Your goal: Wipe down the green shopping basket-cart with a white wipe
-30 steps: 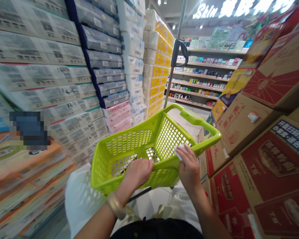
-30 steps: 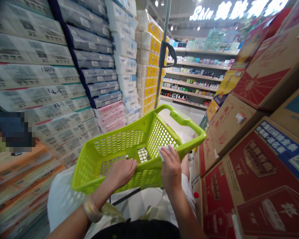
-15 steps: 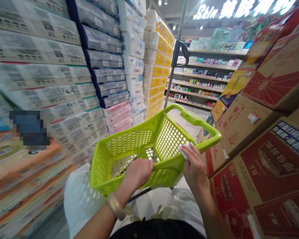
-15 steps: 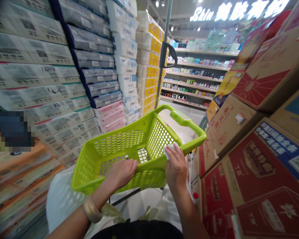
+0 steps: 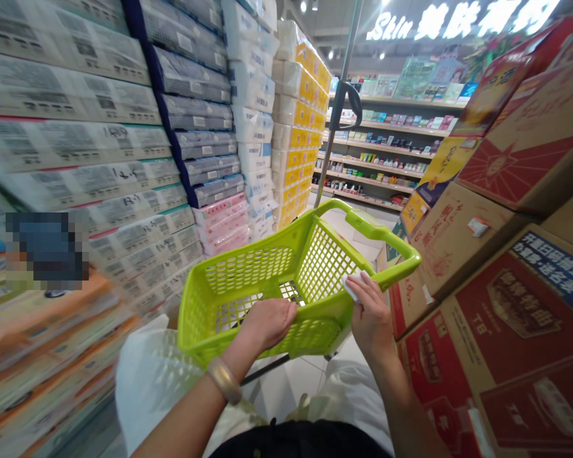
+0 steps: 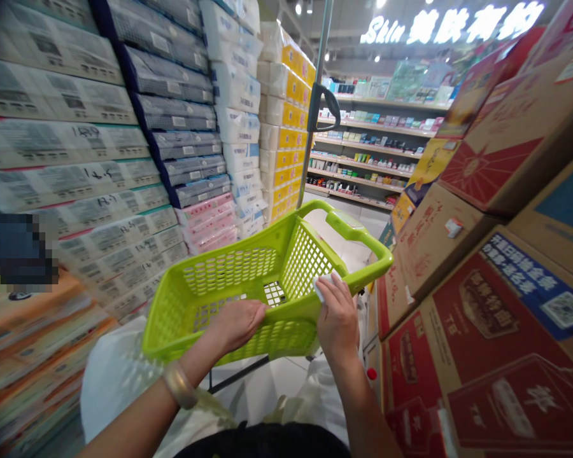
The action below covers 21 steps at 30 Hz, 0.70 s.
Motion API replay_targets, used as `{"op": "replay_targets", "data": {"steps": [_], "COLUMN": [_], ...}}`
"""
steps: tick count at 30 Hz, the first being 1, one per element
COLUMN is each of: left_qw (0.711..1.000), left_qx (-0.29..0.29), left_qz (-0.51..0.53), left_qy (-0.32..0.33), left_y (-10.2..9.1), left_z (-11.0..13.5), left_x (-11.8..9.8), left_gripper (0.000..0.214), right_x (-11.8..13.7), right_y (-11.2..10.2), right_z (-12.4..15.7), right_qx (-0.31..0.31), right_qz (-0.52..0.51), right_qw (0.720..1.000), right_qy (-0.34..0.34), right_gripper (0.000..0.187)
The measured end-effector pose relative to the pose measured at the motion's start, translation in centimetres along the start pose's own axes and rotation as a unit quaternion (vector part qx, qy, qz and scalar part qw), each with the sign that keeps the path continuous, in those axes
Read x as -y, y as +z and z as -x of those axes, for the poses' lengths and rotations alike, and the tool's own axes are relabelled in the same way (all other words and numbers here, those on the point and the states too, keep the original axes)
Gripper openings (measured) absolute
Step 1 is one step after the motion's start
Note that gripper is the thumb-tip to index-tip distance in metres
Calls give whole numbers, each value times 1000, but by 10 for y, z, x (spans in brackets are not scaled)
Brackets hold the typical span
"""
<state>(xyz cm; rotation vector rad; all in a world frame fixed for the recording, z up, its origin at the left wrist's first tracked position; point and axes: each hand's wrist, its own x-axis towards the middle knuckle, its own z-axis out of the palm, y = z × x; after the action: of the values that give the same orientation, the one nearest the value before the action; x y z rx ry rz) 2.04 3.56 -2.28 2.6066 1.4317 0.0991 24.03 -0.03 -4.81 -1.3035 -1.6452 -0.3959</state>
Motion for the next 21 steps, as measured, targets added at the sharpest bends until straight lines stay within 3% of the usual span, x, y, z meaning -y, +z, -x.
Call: {"op": "replay_targets", "data": {"steps": [2,7,13,19,21], "left_qw": [1000,1000,999,998,998], "left_qx": [-6,-24,-44,-56,-58], "left_qz": [3,3,14,8,5], "left_qy": [1,-9,-12,-10,-8], "left_y": [1,4,8,11,12], "left_z": [-4,-11,-13,-15,-14], "left_x": [1,8,16,14,13], "left_gripper": [54,52,48,50,50], "right_x": [7,27,7,34,32], "right_y": [9,25,8,30,26], "right_z": [3,12,1,13,15], "right_qx": [4,80,-10,58,50], "right_qz": [0,-50,3,0,5], "right_qw": [1000,993,1000,995,994], "right_qy": [-9,-76,-20,-85,-93], "right_gripper": [43,43,43,40,40]}}
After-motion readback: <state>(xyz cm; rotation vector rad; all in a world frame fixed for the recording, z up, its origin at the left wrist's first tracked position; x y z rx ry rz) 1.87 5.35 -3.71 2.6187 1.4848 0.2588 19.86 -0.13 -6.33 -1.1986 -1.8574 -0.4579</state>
